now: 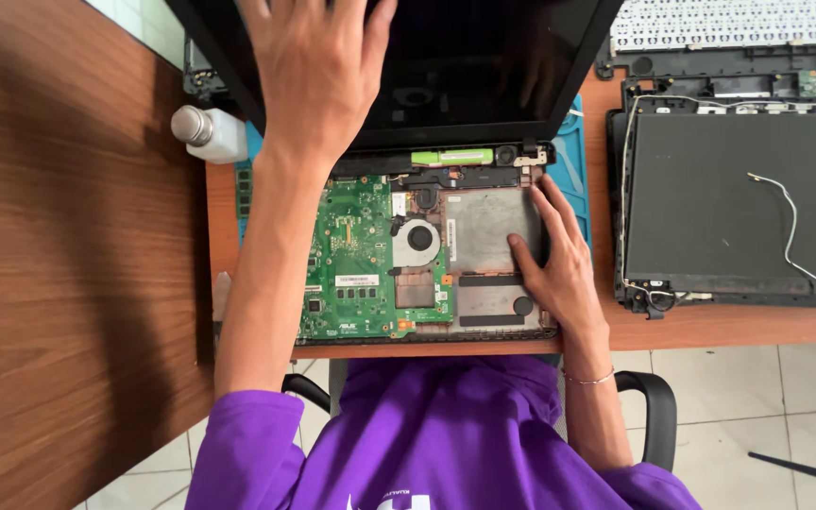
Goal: The person removes a keyboard from a laptop chassis, then uses a screwdriver to detach and lift out a cooling fan and an internal circuit component.
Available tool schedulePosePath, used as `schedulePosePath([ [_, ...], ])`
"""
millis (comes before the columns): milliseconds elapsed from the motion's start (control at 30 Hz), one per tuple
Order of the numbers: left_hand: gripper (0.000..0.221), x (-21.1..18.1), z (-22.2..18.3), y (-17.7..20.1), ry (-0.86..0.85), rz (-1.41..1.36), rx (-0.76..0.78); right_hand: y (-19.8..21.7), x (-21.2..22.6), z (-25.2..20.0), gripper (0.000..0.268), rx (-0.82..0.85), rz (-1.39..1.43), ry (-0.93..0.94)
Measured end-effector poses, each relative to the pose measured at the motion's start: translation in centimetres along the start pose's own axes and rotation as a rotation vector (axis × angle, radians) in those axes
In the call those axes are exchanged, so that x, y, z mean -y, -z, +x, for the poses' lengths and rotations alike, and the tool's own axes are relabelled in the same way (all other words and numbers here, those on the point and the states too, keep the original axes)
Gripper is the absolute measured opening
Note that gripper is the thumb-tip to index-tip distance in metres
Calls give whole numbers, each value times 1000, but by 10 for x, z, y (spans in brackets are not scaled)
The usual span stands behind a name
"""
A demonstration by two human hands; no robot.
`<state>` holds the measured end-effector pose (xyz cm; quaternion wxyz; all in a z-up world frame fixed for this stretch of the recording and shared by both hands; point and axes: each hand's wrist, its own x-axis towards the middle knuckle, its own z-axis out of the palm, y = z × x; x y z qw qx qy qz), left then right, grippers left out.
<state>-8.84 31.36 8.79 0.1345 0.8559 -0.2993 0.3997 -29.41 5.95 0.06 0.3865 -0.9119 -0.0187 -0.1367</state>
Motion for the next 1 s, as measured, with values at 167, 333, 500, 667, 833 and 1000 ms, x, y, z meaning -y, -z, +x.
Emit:
schedulePosePath([
  [167, 31, -7, -1, 16, -6, 6, -23, -1, -3, 0, 63, 1, -32, 10],
  [333, 37, -24, 3, 44, 8, -79, -57, -1, 0, 2, 63, -19, -25, -18],
  [500, 33, -44, -6, 76, 31, -150, -89, 1, 4, 4, 59, -53, -5, -8],
  [667, 27, -62, -33, 104, 26, -197, -95, -2, -16, -3, 52, -140, 288, -146],
  [833, 24, -83, -64, 128, 5, -218, -71, -15, -68, -13, 45, -209, 502, -216],
  [1000, 20, -100, -105, 150, -18, -279, 56, 1, -59, -12, 43, -194, 275, -238],
])
